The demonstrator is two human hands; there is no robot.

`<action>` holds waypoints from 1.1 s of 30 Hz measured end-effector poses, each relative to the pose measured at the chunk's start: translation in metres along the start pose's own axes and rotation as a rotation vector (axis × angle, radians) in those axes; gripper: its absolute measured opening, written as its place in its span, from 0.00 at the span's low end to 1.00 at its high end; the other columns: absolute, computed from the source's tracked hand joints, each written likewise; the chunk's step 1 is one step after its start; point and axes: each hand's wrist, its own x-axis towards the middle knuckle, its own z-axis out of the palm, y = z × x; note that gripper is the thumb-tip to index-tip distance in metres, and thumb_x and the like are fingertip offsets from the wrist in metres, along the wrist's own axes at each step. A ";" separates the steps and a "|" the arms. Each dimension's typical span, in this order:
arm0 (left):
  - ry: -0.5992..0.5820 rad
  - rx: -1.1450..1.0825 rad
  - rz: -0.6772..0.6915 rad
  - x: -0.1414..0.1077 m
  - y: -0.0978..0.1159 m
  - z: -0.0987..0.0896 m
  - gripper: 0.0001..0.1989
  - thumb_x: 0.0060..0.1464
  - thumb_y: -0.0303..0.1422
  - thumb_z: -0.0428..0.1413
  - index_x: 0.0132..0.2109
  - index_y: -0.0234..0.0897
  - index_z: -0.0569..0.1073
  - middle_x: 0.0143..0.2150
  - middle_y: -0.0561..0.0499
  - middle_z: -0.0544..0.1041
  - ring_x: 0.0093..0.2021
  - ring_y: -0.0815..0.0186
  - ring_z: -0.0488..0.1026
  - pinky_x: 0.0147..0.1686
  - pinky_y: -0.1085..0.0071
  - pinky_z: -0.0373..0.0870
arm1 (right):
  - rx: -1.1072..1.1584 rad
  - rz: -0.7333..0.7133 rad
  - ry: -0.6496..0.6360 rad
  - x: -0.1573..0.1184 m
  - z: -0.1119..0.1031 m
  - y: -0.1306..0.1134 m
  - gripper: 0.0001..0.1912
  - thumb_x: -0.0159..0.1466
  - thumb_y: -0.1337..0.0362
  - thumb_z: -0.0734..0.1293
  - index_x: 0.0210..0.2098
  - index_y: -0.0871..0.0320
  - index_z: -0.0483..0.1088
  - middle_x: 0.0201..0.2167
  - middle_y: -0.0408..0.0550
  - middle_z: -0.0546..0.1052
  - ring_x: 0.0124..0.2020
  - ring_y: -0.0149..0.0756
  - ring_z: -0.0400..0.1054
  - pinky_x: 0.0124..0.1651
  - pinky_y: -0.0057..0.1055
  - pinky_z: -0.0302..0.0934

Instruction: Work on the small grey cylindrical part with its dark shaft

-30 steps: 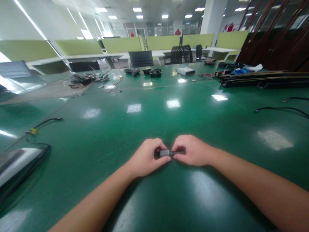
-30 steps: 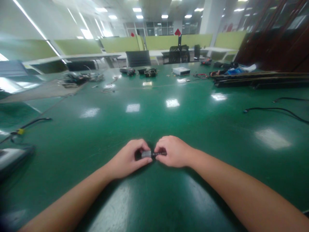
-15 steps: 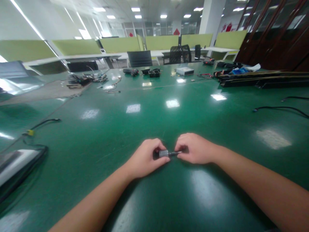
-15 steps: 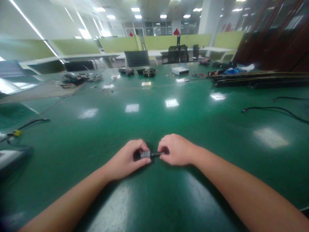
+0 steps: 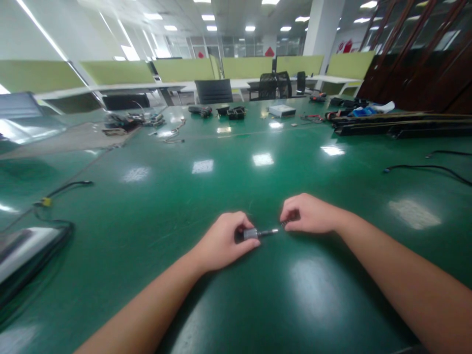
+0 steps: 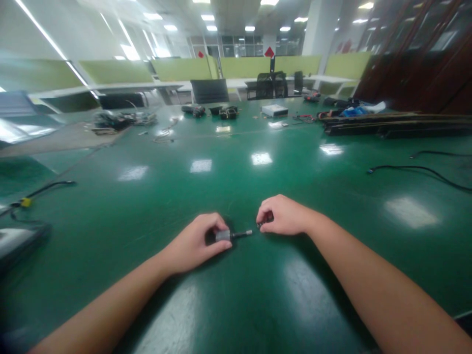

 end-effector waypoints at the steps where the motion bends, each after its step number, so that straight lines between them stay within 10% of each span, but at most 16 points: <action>1: 0.002 -0.001 0.000 0.000 0.000 -0.001 0.12 0.55 0.40 0.64 0.39 0.38 0.73 0.37 0.51 0.77 0.38 0.62 0.72 0.40 0.67 0.65 | 0.019 -0.004 -0.012 0.000 0.001 -0.002 0.06 0.58 0.65 0.73 0.35 0.58 0.79 0.33 0.45 0.78 0.33 0.33 0.71 0.37 0.28 0.64; 33: 0.023 -0.064 0.025 0.014 0.001 0.007 0.12 0.58 0.41 0.61 0.42 0.38 0.74 0.36 0.52 0.76 0.37 0.64 0.72 0.38 0.69 0.68 | 0.040 -0.097 0.197 0.015 0.043 -0.020 0.06 0.60 0.68 0.71 0.37 0.57 0.79 0.35 0.46 0.79 0.35 0.33 0.71 0.41 0.29 0.62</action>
